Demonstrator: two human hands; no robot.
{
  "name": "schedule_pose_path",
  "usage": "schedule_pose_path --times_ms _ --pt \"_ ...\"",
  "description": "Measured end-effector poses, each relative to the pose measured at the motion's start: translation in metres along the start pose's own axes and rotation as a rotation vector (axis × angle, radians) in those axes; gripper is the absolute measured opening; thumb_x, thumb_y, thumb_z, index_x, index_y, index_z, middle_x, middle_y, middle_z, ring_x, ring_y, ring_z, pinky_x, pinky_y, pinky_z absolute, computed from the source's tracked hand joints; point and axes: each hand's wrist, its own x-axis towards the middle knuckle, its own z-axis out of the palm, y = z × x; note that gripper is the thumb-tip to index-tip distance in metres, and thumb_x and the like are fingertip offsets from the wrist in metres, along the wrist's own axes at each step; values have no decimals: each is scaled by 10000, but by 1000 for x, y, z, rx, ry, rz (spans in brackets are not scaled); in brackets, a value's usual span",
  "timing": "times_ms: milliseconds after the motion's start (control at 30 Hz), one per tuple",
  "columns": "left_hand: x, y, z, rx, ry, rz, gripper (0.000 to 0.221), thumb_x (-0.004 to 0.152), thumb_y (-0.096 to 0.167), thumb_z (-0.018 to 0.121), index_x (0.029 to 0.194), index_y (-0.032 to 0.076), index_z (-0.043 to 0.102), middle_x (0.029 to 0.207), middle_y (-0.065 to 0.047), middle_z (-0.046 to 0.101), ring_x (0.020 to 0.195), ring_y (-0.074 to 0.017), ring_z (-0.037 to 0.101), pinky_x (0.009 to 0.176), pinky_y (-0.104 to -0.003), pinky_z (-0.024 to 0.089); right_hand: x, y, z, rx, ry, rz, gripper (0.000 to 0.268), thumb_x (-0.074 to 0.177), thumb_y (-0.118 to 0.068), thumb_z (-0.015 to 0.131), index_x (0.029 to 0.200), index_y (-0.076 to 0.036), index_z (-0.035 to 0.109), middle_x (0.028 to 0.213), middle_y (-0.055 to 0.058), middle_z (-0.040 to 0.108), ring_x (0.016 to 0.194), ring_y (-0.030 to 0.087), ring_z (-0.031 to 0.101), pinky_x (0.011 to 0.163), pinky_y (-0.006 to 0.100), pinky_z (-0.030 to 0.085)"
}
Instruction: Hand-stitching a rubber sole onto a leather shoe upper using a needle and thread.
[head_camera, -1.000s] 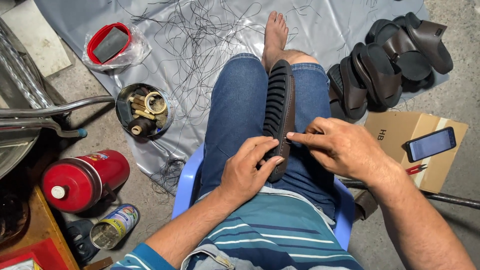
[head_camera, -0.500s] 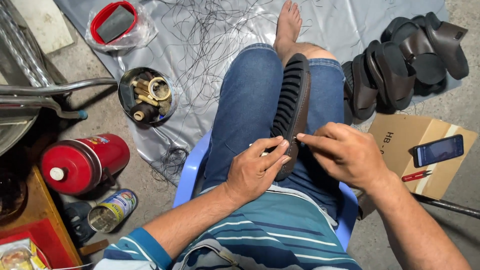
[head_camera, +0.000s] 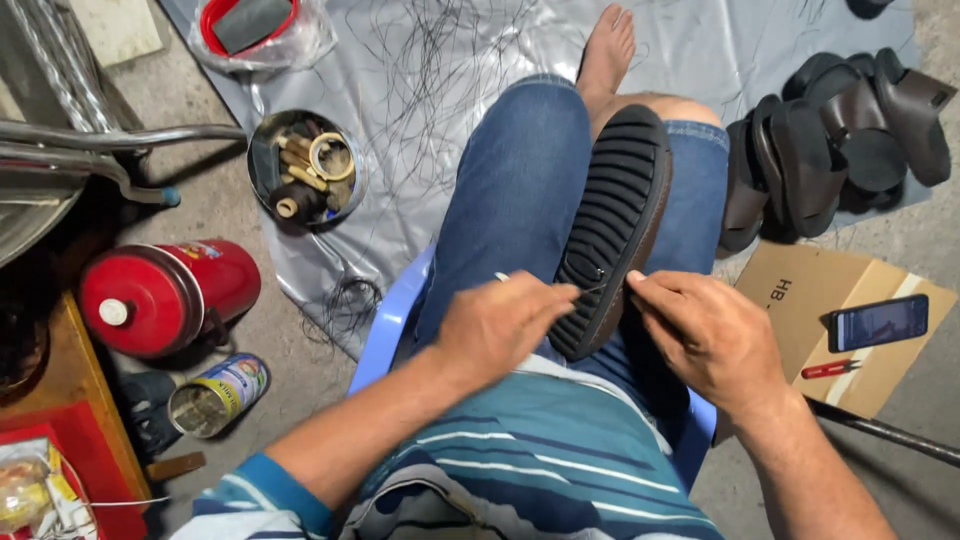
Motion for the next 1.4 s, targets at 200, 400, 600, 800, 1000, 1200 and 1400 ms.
schedule_pose_path --times_ms 200,400,600,800,1000,1200,1400 --pt "39 7 -59 -18 -597 -486 125 747 259 626 821 163 657 1171 -15 577 915 -352 618 707 -427 523 6 -11 -14 -41 -70 -33 231 760 -92 636 970 -183 665 908 -1 642 792 188 636 689 309 513" --pt "36 19 -20 -1035 -473 -663 130 831 75 615 942 26 663 958 -126 640 630 -163 650 365 -141 463 8 -10 -13 -63 -119 -21 230 798 -147 605 1005 -233 655 895 -5 628 750 207 624 629 319 504" --pt "45 7 -4 138 -483 -296 272 829 241 581 1080 236 476 826 31 633 764 -216 656 602 -376 523 13 -6 -10 -13 -119 -31 268 789 -149 606 1041 -229 650 873 18 622 759 227 626 635 349 509" --pt "71 43 -24 210 -736 -127 557 804 41 443 1317 244 363 798 -104 498 621 -435 603 561 -526 507 18 -11 -25 -139 -271 23 276 790 -211 597 1055 -287 606 881 -42 556 735 170 616 607 291 517" --pt "60 23 -18 157 -827 -325 419 897 286 456 1297 410 421 926 4 468 743 -240 588 565 -427 492 25 -5 -78 -447 -860 487 545 834 -450 414 1333 -584 240 970 -98 477 700 158 607 498 329 565" --pt "53 27 7 155 -620 -240 540 761 487 602 1250 308 459 1028 -31 453 754 -244 588 531 -474 542 4 10 -66 -214 -572 274 570 799 -248 483 1322 -452 383 893 -67 484 630 156 536 366 337 463" --pt "43 19 20 -24 -409 -274 146 842 319 570 946 265 658 826 60 496 762 -108 565 577 -316 483 19 -2 -45 42 -635 596 820 647 -537 620 1387 -462 275 782 17 682 724 165 669 726 308 512"
